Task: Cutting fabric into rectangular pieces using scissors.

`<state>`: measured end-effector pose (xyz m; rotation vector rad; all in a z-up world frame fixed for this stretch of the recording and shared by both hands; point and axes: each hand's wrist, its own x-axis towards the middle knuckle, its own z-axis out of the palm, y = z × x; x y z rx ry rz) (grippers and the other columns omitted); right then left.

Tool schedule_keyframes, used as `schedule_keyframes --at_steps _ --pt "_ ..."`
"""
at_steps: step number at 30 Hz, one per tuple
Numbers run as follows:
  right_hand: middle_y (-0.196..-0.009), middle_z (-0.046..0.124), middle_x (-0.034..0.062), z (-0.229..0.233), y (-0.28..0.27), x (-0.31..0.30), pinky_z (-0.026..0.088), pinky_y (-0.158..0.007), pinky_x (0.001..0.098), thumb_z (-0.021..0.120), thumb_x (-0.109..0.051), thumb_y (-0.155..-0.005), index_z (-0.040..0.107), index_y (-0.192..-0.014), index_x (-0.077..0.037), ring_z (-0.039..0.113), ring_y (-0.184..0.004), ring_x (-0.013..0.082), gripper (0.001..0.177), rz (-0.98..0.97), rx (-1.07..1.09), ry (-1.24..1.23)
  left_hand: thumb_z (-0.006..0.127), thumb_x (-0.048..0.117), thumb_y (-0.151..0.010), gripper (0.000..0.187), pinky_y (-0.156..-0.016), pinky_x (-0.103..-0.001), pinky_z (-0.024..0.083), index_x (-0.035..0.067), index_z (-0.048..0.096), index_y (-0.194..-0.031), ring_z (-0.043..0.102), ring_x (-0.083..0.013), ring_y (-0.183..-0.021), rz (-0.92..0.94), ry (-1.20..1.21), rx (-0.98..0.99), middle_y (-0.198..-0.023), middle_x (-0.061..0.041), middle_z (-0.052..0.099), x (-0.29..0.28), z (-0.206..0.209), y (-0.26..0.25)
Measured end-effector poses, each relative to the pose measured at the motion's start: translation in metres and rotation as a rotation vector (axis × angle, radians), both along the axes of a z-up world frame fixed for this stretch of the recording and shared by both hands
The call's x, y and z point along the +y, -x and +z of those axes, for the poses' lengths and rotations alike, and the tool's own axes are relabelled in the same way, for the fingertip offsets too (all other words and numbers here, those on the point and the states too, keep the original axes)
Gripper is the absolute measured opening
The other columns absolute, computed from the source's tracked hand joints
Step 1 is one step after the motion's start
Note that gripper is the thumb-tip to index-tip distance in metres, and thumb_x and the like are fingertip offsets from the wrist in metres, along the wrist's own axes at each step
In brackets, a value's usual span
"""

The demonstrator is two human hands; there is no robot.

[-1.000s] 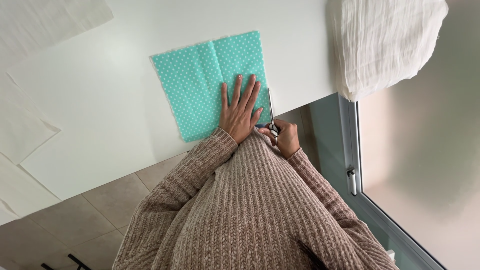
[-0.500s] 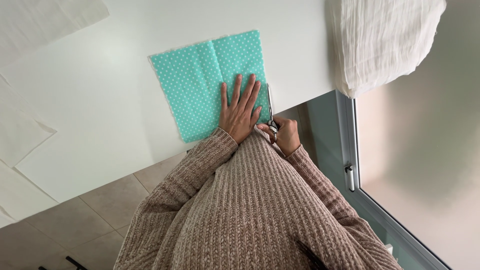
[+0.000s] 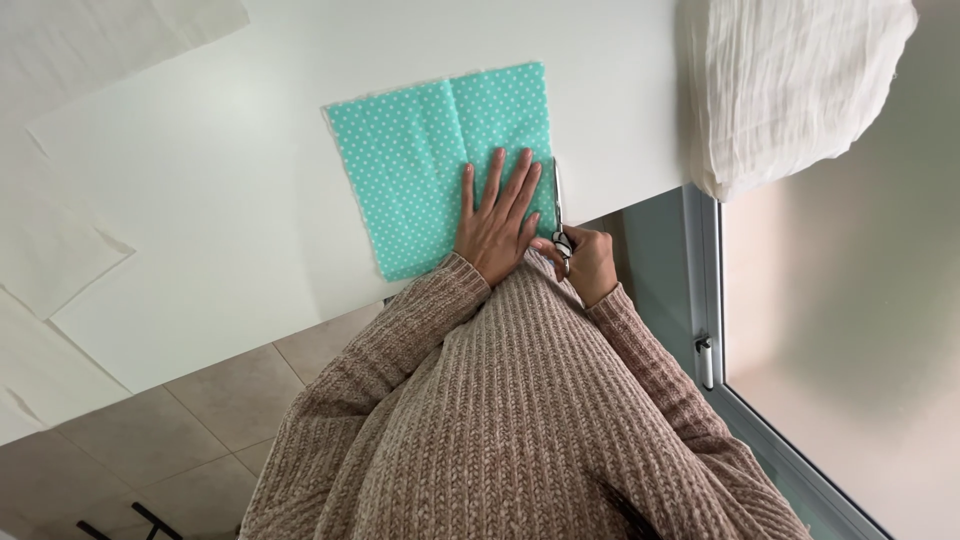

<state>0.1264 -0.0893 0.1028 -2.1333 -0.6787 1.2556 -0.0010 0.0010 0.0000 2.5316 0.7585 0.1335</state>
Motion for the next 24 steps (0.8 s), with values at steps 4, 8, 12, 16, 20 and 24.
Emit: schedule_keyframes --at_steps 4,8,12,16,20,24 --pt "-0.036 0.053 0.0039 -0.003 -0.002 0.002 0.040 -0.048 0.0192 0.082 -0.021 -0.086 0.066 -0.065 -0.006 0.052 -0.034 0.0112 0.031 -0.011 0.016 -0.028 0.029 0.040 -0.109 0.061 -0.124 -0.065 -0.002 0.015 0.018 -0.164 0.001 -0.0353 -0.157 0.012 0.003 -0.021 -0.172 -0.005 0.008 0.001 0.004 0.000" --pt "-0.037 0.054 0.0025 -0.013 -0.007 0.004 0.040 -0.049 0.0175 0.082 -0.024 -0.087 0.067 -0.065 -0.008 0.053 -0.035 0.0108 0.031 0.021 0.007 -0.012 0.027 0.039 -0.110 0.061 -0.124 -0.065 -0.005 0.015 0.016 -0.165 -0.002 -0.0353 -0.157 0.008 0.022 -0.018 -0.172 -0.004 0.005 0.000 0.002 0.000" --pt "-0.036 0.052 0.0030 -0.008 -0.005 0.008 0.040 -0.047 0.0183 0.083 -0.021 -0.086 0.066 -0.064 -0.006 0.053 -0.034 0.0119 0.032 0.022 -0.022 -0.013 0.028 0.039 -0.110 0.061 -0.123 -0.065 -0.005 0.016 0.016 -0.165 -0.001 -0.0351 -0.157 0.003 0.021 -0.023 -0.172 -0.005 0.006 0.001 0.003 0.000" --pt "-0.035 0.052 0.0031 -0.008 -0.004 0.009 0.040 -0.047 0.0187 0.081 -0.018 -0.087 0.066 -0.064 -0.005 0.052 -0.033 0.0122 0.030 0.006 -0.011 -0.020 0.027 0.039 -0.111 0.060 -0.124 -0.065 -0.004 0.016 0.016 -0.165 0.000 -0.0352 -0.157 0.016 -0.002 -0.028 -0.172 -0.005 0.007 0.001 0.004 0.000" --pt "-0.048 0.063 0.0069 -0.036 -0.025 -0.010 0.043 -0.057 0.0220 0.075 -0.022 -0.096 0.072 -0.090 -0.003 0.058 -0.045 0.0145 0.020 0.018 -0.006 -0.157 0.025 0.039 -0.111 0.059 -0.124 -0.064 -0.006 0.016 0.017 -0.165 0.000 -0.0337 -0.157 0.009 0.036 -0.036 -0.172 -0.004 0.007 0.001 -0.005 0.004" --pt "-0.089 0.076 0.0153 -0.022 -0.031 0.012 0.053 -0.080 0.0286 0.071 -0.020 -0.100 0.065 -0.113 -0.003 0.074 -0.081 0.0210 0.023 -0.055 -0.065 -0.318 0.026 0.038 -0.110 0.059 -0.124 -0.064 -0.006 0.015 0.018 -0.164 0.001 -0.0347 -0.158 0.067 0.006 -0.043 -0.172 -0.004 0.007 0.010 -0.008 0.005"
